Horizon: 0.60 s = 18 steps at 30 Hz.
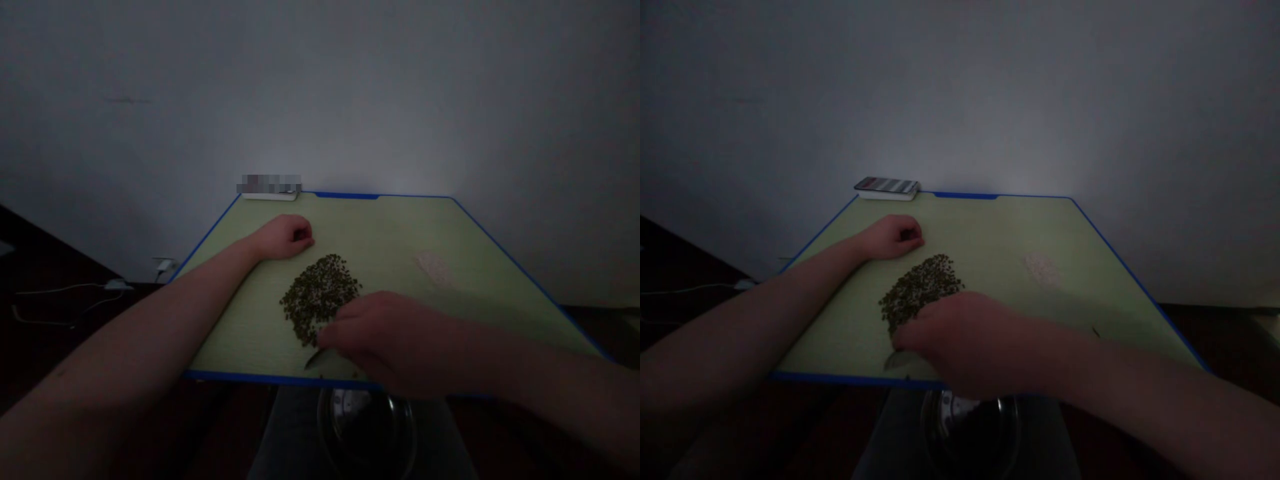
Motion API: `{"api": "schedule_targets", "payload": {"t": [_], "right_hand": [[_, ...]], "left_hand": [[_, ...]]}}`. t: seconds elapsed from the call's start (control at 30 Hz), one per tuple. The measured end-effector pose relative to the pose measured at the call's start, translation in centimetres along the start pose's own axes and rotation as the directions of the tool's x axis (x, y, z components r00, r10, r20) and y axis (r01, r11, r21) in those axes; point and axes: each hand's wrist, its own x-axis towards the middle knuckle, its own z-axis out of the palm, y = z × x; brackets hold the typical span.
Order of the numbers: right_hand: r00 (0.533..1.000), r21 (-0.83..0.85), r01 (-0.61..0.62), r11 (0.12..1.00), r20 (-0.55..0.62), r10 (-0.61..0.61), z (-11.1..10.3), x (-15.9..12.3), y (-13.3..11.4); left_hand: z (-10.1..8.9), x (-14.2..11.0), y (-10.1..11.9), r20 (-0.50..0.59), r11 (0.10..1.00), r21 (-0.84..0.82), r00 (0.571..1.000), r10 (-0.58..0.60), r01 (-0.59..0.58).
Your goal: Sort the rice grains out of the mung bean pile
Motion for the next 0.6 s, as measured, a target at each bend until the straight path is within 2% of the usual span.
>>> {"api": "schedule_targets", "payload": {"t": [0.07,0.17,0.33,0.6], "right_hand": [[0.995,-0.118,0.098,0.988,0.021,-0.096,0.5,1.2,-0.8],[0.986,-0.166,0.163,0.973,0.05,-0.156,1.1,2.2,-1.2],[0.99,-0.109,0.116,0.987,0.097,-0.105,0.7,1.2,-0.6],[0.997,0.015,0.029,0.999,0.071,-0.03,0.0,-2.6,0.9]], "left_hand": [[0.0,0.0,0.0,0.002,1.0,0.008,1.0,-0.004,0.004],[-0.1,0.0,0.0,0.003,1.0,0.015,1.0,-0.004,0.004],[0.0,0.0,0.0,-0.002,1.0,0.01,1.0,0.009,-0.009],[0.0,0.0,0.0,0.006,1.0,0.012,1.0,0.002,-0.002]]}}
